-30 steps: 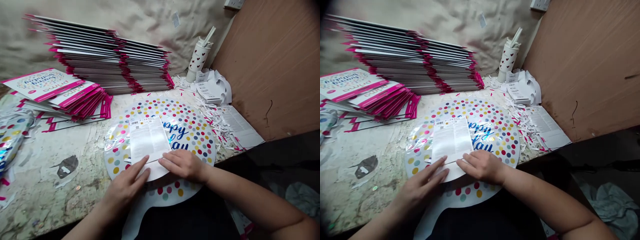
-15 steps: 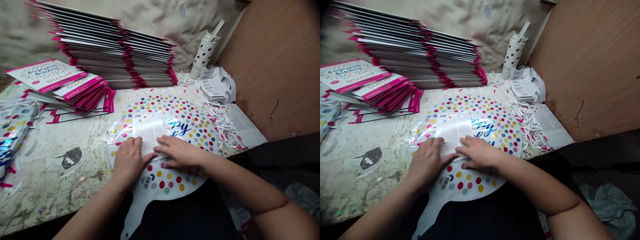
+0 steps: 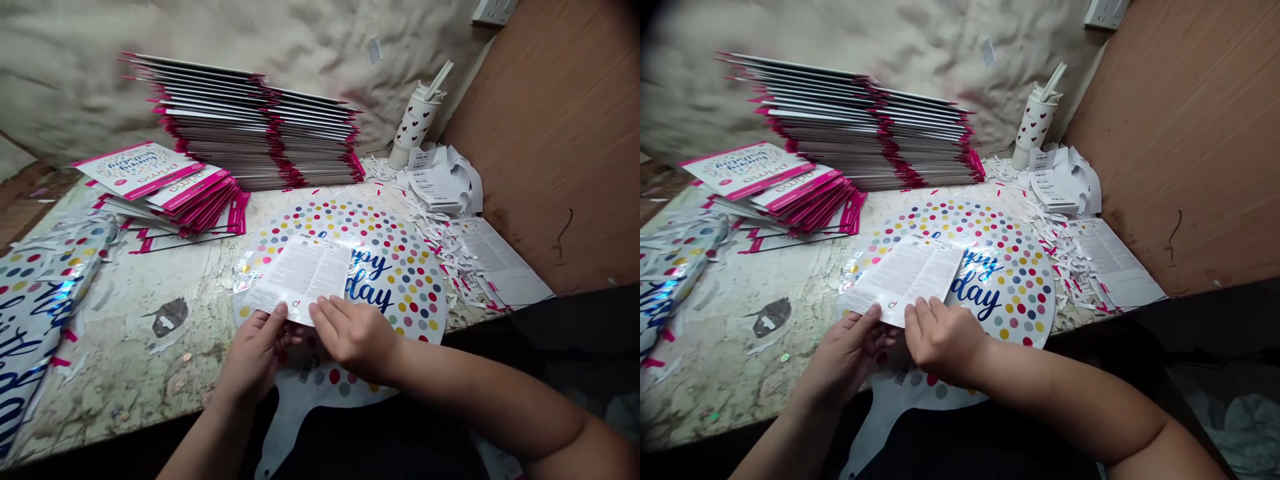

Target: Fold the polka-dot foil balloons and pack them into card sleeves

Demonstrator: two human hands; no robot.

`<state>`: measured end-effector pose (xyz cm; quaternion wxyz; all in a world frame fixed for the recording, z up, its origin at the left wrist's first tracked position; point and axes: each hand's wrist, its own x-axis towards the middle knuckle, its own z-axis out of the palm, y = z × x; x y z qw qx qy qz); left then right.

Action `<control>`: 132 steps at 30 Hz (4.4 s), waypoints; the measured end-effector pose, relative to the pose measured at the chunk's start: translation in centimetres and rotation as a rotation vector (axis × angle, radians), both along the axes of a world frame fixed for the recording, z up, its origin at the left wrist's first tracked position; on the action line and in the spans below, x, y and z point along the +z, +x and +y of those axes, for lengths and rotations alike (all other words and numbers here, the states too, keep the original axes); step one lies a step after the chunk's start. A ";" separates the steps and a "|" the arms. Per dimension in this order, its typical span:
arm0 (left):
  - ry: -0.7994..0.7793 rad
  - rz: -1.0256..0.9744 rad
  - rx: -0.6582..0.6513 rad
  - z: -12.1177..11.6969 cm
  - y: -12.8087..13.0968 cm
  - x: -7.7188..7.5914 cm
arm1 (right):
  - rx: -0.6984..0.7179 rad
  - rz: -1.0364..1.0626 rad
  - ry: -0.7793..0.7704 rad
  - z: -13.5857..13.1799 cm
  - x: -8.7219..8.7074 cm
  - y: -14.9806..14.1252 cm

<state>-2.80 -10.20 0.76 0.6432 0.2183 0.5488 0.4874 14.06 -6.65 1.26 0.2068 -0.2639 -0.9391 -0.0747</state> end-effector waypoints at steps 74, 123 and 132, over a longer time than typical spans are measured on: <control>0.652 1.111 -1.141 -2.0 2.2 -0.6 | 0.146 0.052 -1.060 -2.8 0.1 10.2; 1.057 1.598 -0.845 0.8 -10.5 -4.2 | -0.314 -0.034 -0.500 3.8 -4.8 19.4; 1.171 1.785 -0.896 1.9 -11.5 -3.6 | -0.369 -0.243 -0.404 5.0 -2.0 18.3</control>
